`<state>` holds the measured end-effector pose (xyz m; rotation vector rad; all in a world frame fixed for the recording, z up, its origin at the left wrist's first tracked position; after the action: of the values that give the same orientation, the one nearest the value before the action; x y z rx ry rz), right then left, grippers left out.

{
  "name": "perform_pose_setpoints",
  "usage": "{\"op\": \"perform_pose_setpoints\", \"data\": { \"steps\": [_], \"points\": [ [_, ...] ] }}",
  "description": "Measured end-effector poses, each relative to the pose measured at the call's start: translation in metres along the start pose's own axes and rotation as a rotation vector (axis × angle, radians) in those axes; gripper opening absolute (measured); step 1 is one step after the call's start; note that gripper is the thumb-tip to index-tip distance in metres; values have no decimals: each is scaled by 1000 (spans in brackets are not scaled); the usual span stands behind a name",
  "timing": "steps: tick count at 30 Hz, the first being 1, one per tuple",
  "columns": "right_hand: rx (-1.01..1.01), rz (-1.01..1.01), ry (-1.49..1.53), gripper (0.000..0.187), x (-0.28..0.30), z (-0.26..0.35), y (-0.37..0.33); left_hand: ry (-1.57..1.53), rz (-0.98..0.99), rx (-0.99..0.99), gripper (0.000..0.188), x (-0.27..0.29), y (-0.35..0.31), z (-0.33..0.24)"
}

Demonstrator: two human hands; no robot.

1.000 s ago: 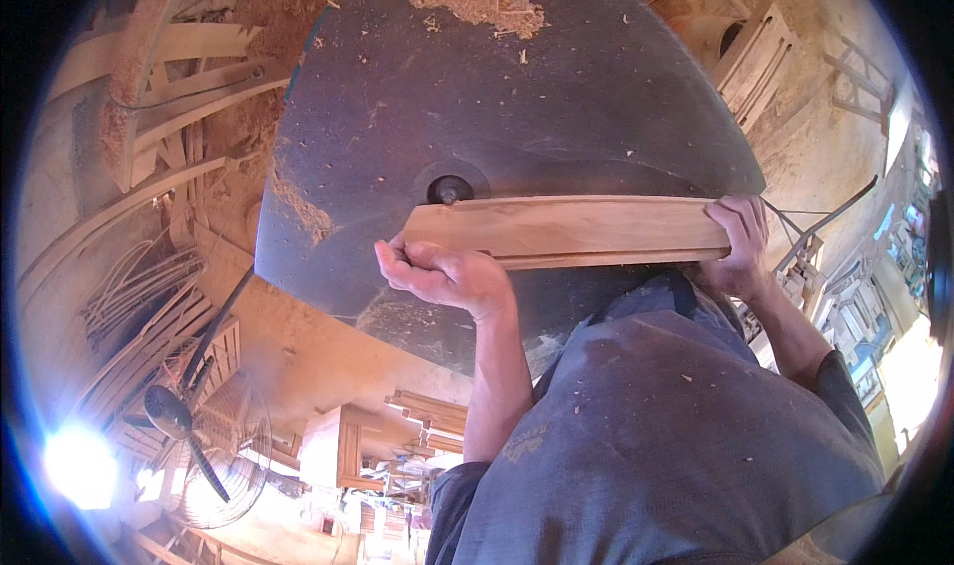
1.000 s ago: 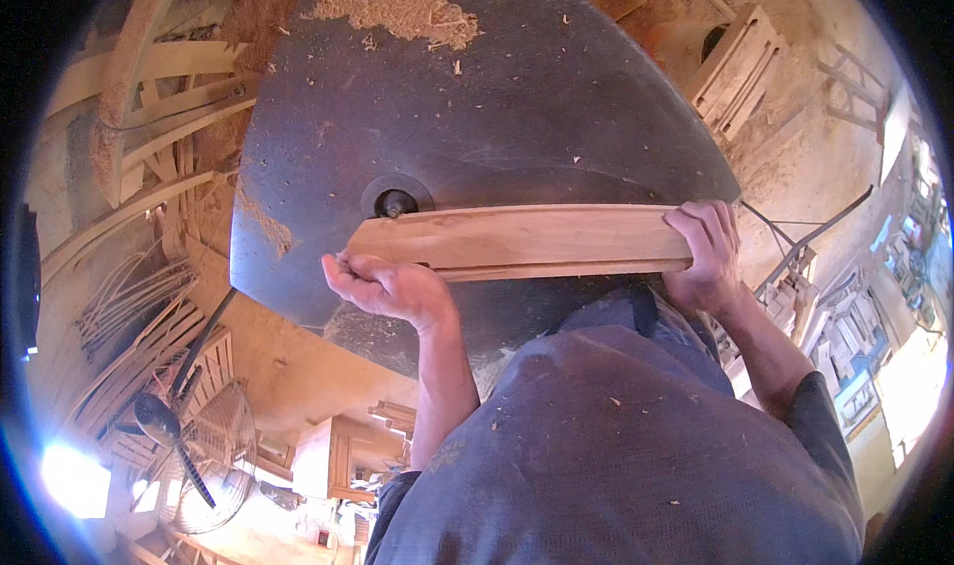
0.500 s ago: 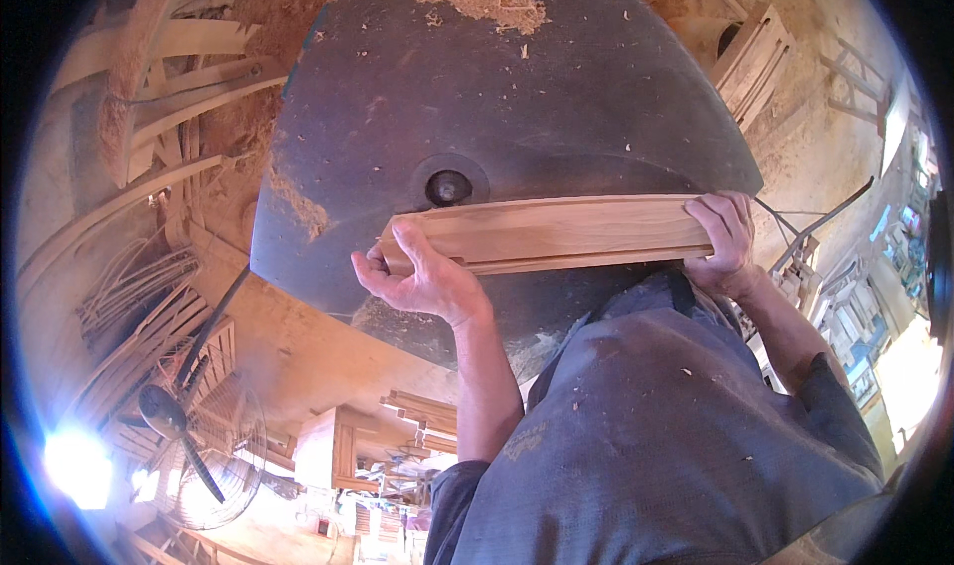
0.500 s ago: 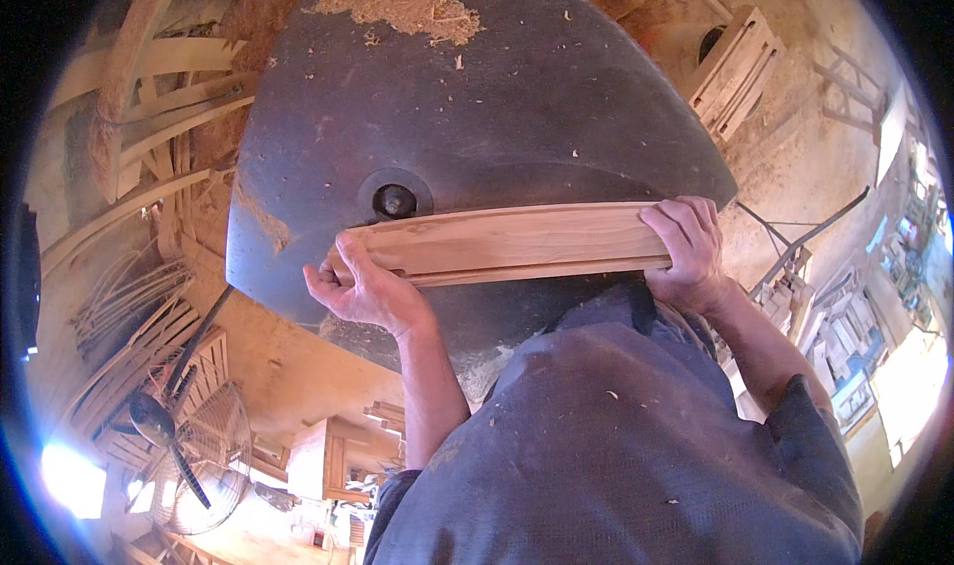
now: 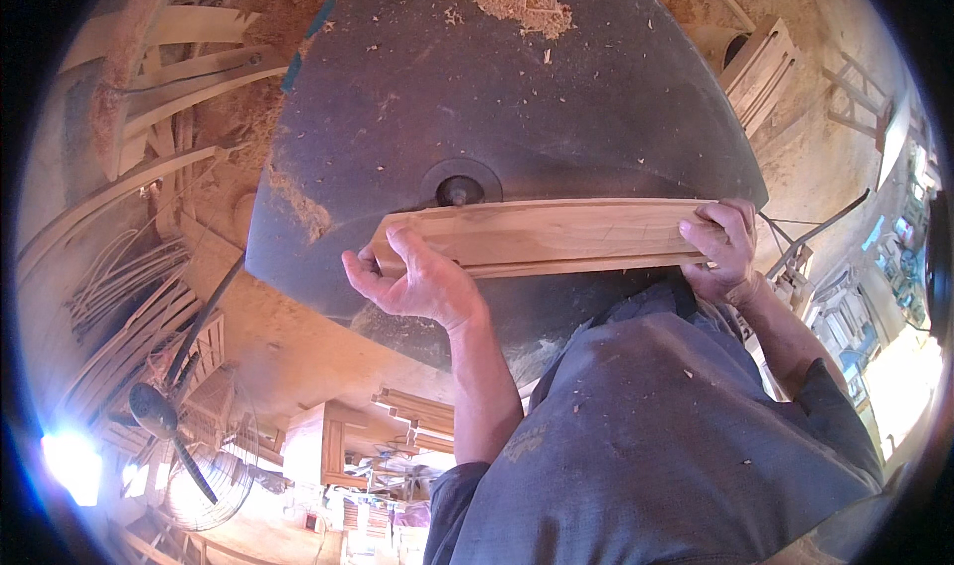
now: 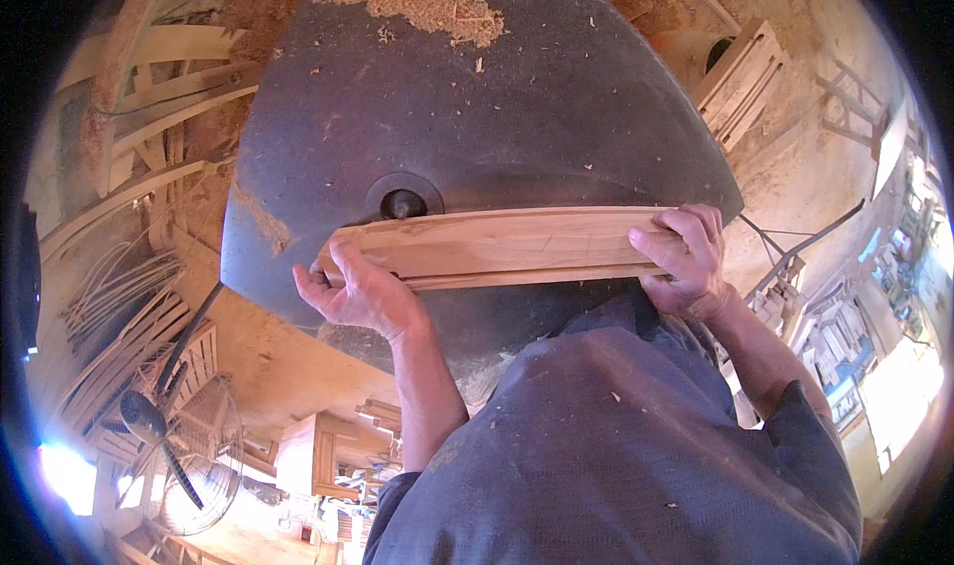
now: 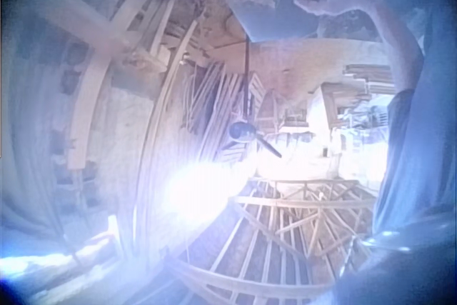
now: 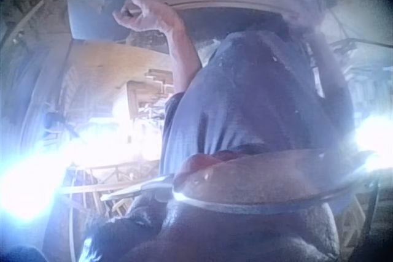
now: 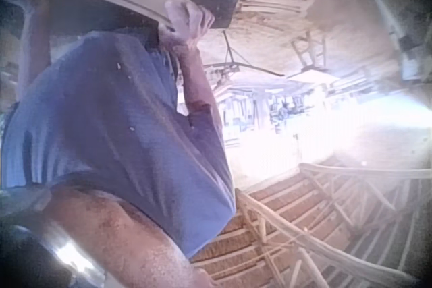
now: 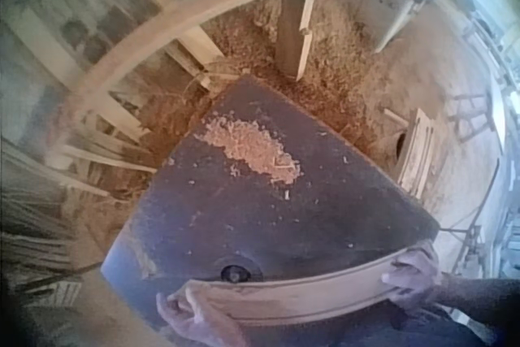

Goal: The person picks up a wooden board from a stack, passes its edge through a routing machine on a table, and then returns it to the stack.

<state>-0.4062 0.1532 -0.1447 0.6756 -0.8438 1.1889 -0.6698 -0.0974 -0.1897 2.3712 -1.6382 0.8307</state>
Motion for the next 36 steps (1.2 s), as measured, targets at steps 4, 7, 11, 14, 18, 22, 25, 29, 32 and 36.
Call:
{"op": "perform_pose_setpoints", "data": {
  "steps": [4,7,11,14,18,22,25,29,32,36],
  "points": [
    [1,10,0,64,-2,2,5,66,38,39,76,1,3,0],
    [9,14,-14,64,-4,1,6,39,39,41,76,0,4,3],
    [-2,16,-14,64,-7,1,5,67,36,19,75,0,9,7],
    [2,13,-4,64,-9,1,5,90,13,-23,76,-1,11,8],
    [8,9,15,62,-12,5,11,71,-8,-68,78,0,21,13],
    [26,-14,10,60,-16,6,15,51,-2,-31,78,1,25,9],
    [45,-35,4,58,-19,8,21,1,-10,6,80,0,25,1],
    [54,-45,7,56,-21,14,29,76,-16,-10,79,4,35,3],
    [70,-69,3,54,-27,17,34,82,-29,-5,79,5,41,0],
    [90,-107,4,51,-36,19,41,70,-35,24,79,6,51,-2]
  ]
}}
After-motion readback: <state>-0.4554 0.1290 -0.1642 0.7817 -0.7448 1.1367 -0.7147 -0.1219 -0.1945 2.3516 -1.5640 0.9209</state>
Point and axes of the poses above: each hand's wrist, its own y-axis towards the middle knuckle, its own x-axis out of the back of the hand, z = x × y, the point moved 2 cm from there along y, towards the middle knuckle, and after that the axes turned 2 degrees about z, right-handed, at the moved point
